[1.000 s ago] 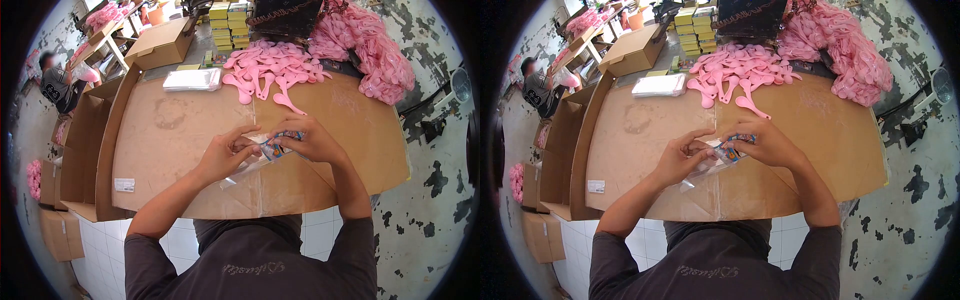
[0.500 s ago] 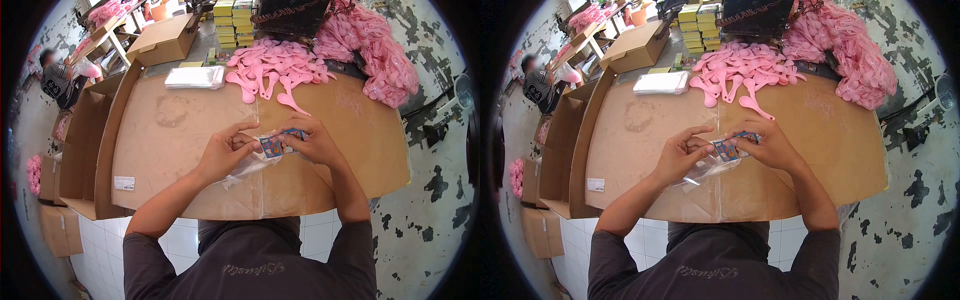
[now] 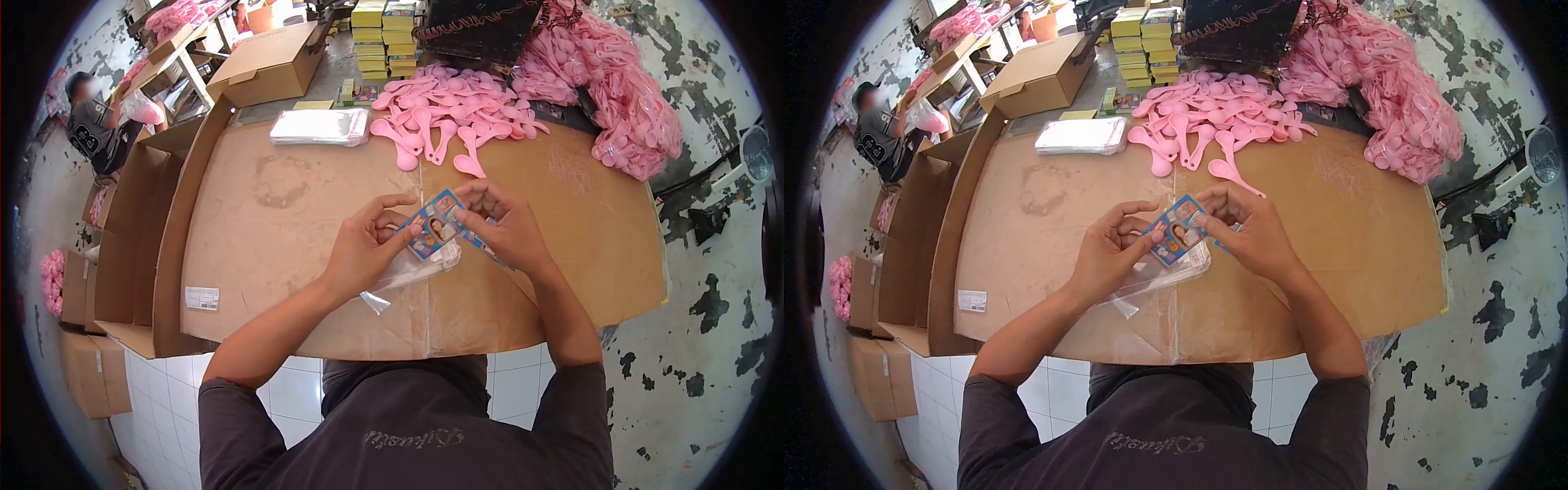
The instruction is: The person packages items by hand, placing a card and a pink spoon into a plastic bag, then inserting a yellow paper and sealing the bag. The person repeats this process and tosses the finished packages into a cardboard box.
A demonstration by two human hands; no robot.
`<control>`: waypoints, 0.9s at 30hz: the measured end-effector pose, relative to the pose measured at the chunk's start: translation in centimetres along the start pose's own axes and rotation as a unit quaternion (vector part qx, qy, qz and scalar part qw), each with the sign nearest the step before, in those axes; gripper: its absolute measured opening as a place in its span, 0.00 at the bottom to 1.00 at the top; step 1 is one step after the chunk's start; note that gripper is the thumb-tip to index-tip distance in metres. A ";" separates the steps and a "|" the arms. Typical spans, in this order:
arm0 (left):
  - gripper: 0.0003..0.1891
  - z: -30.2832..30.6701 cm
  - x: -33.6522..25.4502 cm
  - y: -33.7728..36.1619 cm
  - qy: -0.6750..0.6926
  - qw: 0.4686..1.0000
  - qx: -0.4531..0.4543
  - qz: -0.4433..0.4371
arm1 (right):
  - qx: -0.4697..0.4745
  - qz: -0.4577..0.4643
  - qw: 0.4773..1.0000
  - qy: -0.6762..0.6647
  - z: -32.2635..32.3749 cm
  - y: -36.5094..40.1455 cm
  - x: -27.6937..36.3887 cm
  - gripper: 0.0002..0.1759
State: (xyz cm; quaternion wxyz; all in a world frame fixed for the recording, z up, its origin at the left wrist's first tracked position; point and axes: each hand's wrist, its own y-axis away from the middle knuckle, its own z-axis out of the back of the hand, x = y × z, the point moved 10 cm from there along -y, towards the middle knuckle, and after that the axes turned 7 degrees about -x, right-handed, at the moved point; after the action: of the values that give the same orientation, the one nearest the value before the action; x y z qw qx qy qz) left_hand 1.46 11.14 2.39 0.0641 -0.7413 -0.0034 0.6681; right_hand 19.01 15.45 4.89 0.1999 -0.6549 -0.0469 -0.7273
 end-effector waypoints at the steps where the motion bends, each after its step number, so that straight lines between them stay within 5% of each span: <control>1: 0.22 0.0 0.1 0.0 -0.001 1.000 0.002 0.001 | 0.011 -0.003 1.000 0.004 -0.5 0.2 -0.3 0.17; 4: 0.22 0.0 0.5 0.0 -0.011 1.000 0.002 0.000 | 0.052 0.068 0.992 0.090 -2.7 0.7 -0.1 0.17; 10: 0.22 -0.4 0.4 0.2 -0.032 0.999 0.028 0.022 | -0.060 0.027 0.998 0.019 -0.6 0.2 0.1 0.14; 13: 0.22 -0.3 1.1 0.1 -0.011 0.999 0.026 0.024 | -0.038 0.019 0.998 0.037 -1.1 0.5 -0.8 0.12; 16: 0.22 -0.4 1.4 0.1 0.006 0.999 0.037 0.037 | 0.003 0.079 0.981 0.179 -2.0 0.7 1.1 0.11; 19: 0.22 -0.5 1.1 0.2 -0.032 0.996 0.060 0.052 | 0.114 0.168 0.969 0.141 -2.9 0.7 1.8 0.12; 22: 0.22 -0.3 1.5 0.2 -0.027 0.998 0.041 0.050 | -0.099 0.111 0.935 0.321 4.1 -2.3 0.5 0.11; 25: 0.20 -0.1 1.2 0.1 0.004 0.997 0.027 0.068 | -0.144 0.139 0.836 0.510 7.0 -2.5 -1.3 0.12; 27: 0.20 0.1 0.8 0.1 -0.002 0.996 0.032 0.087 | -0.125 0.098 0.855 0.494 7.1 -2.7 -1.9 0.12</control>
State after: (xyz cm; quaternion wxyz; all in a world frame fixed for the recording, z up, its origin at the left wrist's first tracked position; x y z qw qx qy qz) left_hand 1.42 11.11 1.60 0.0292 -0.7347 0.0818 0.6728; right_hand 24.80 20.67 4.51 0.1839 -0.2301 0.2136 -0.9315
